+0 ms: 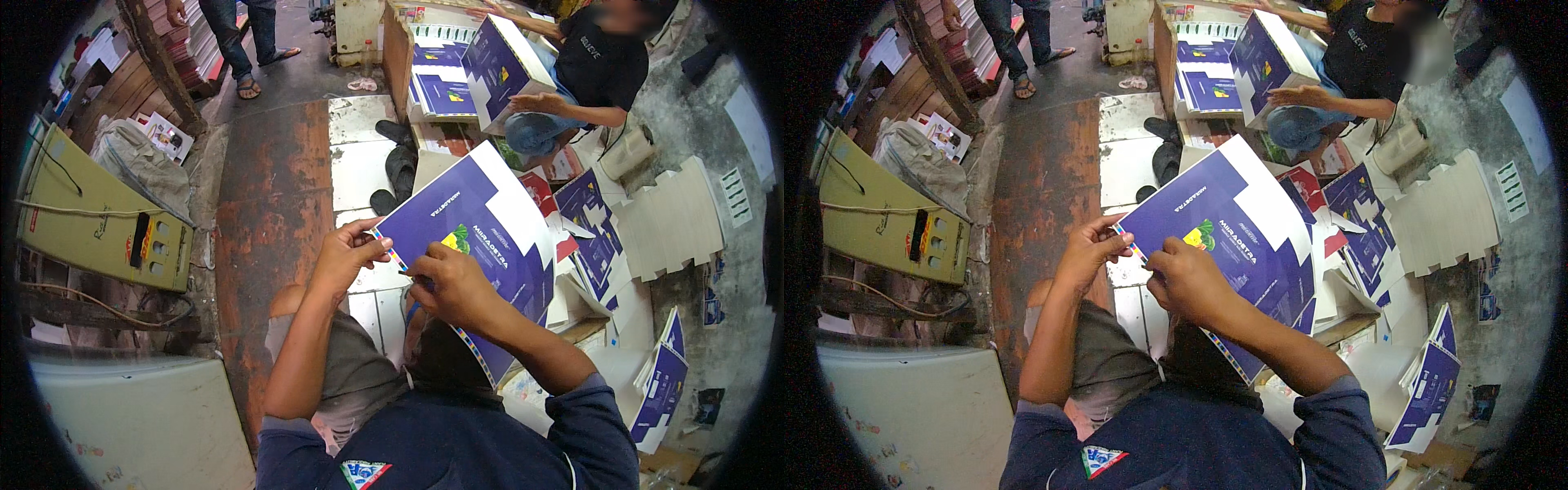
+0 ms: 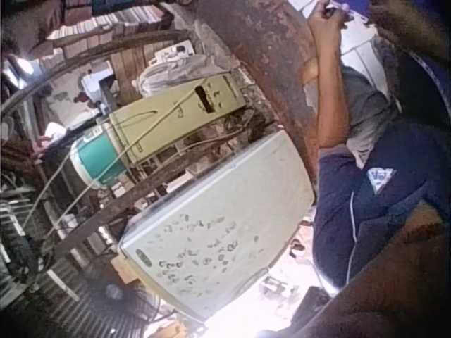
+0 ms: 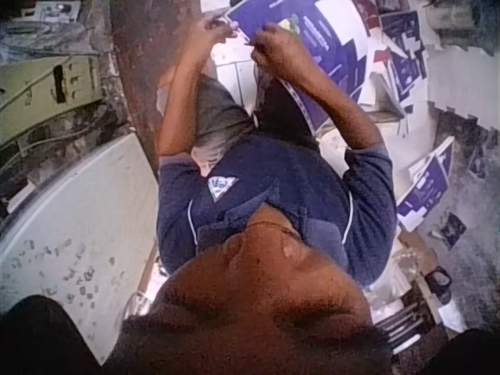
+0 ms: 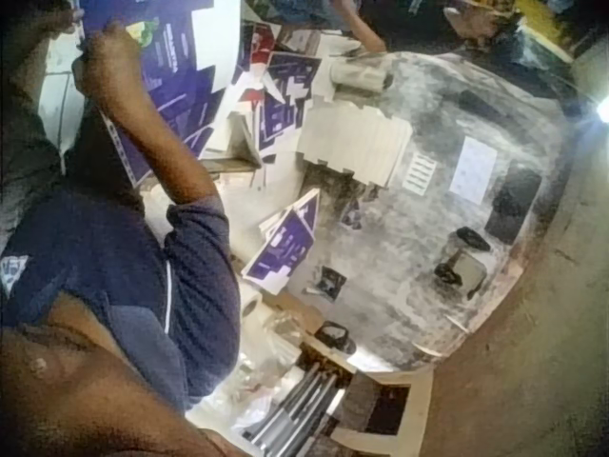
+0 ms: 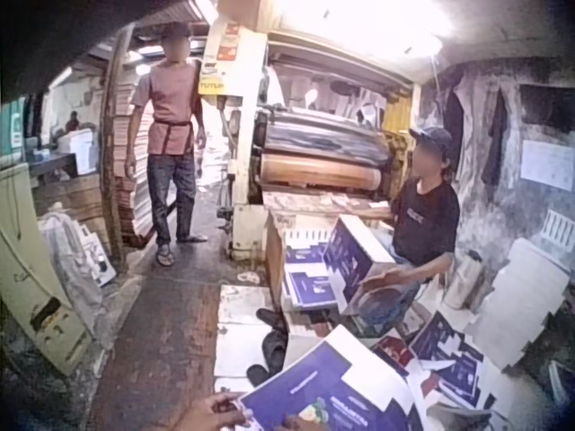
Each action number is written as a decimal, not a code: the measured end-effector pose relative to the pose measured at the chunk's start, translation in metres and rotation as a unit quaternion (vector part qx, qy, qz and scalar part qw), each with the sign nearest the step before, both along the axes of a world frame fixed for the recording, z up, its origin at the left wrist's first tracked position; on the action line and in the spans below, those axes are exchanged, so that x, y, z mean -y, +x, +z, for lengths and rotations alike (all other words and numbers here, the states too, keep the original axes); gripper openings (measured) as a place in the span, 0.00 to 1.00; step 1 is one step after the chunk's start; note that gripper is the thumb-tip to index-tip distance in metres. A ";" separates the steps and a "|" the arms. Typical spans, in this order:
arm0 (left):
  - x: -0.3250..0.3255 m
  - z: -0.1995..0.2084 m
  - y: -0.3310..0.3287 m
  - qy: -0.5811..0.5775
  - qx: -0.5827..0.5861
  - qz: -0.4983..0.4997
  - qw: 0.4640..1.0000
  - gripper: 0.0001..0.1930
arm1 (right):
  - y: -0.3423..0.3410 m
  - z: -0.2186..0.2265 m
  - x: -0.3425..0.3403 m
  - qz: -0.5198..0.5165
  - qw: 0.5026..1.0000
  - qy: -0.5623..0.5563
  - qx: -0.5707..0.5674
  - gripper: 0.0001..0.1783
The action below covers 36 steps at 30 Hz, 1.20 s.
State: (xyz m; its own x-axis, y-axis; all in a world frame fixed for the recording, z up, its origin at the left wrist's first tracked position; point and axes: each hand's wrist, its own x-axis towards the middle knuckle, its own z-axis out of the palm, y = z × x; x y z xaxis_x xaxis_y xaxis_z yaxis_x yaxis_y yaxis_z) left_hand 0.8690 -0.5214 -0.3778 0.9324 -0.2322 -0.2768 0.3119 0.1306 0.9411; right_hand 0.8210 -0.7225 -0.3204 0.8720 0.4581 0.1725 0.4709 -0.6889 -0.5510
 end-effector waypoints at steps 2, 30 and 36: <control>0.002 0.004 0.000 0.008 0.003 0.000 1.000 0.22 | -0.008 0.001 0.006 0.007 1.000 -0.025 -0.010 0.07; -0.003 -0.001 -0.005 0.034 0.028 0.013 0.999 0.27 | -0.068 -0.011 0.081 -0.082 0.981 0.165 0.065 0.11; 0.023 -0.015 -0.047 0.025 0.047 0.020 0.998 0.33 | -0.069 -0.073 0.068 -0.114 0.955 0.193 0.193 0.14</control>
